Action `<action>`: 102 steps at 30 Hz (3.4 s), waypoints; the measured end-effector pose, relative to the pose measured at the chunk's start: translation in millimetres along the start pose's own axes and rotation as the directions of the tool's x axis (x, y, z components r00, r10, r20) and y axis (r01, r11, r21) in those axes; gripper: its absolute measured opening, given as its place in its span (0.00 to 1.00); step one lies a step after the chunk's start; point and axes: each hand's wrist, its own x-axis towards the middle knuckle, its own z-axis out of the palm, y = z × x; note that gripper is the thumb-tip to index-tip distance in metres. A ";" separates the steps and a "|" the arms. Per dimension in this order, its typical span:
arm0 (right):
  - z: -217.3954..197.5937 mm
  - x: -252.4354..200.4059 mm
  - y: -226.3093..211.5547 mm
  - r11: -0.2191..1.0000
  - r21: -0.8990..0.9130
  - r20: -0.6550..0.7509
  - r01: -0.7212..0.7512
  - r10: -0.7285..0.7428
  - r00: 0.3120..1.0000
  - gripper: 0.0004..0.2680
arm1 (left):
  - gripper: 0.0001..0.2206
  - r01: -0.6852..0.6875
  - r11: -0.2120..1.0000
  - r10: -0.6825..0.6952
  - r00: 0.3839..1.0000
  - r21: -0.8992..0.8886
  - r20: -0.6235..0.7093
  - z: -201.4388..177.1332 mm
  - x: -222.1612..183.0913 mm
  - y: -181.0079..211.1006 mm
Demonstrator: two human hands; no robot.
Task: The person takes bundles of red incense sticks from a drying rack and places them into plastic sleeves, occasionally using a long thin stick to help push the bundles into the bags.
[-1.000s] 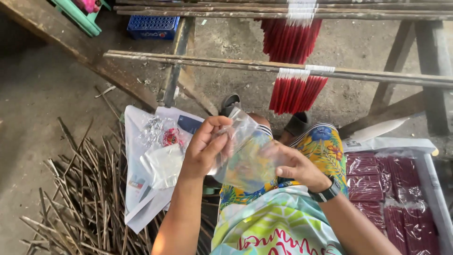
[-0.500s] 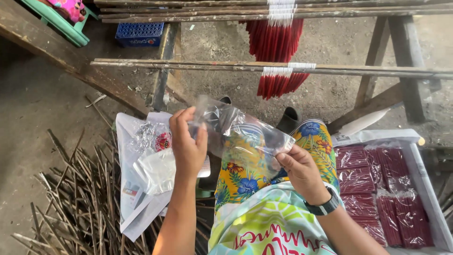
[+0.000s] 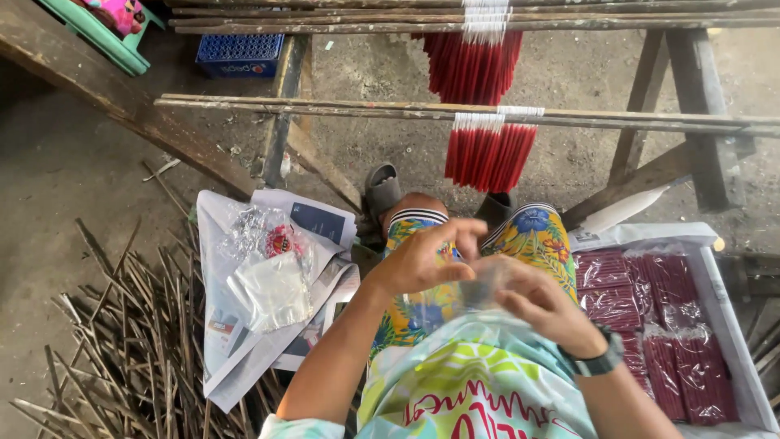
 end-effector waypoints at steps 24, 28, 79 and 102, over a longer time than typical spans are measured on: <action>-130.6 -64.5 39.4 0.977 0.125 -0.432 -0.172 0.210 0.877 0.03 | 0.04 0.420 0.719 -0.470 0.881 -0.555 0.058 -15.2 -49.3 -8.6; -101.7 -47.2 37.3 0.846 -0.484 -0.679 -0.225 -0.200 0.707 0.04 | 0.08 0.468 0.797 -0.553 0.820 -0.382 -0.148 -4.1 -43.7 -11.0; -51.5 -30.6 145.6 0.750 -0.485 -0.512 -0.450 0.174 0.841 0.04 | 0.12 0.144 0.842 -0.511 0.520 -0.519 -0.685 12.3 99.1 -96.3; -45.0 -27.5 158.7 0.664 -0.605 -0.488 -0.440 0.127 0.863 0.03 | 0.09 0.090 0.893 -0.070 0.996 -0.442 0.062 12.9 141.5 -105.0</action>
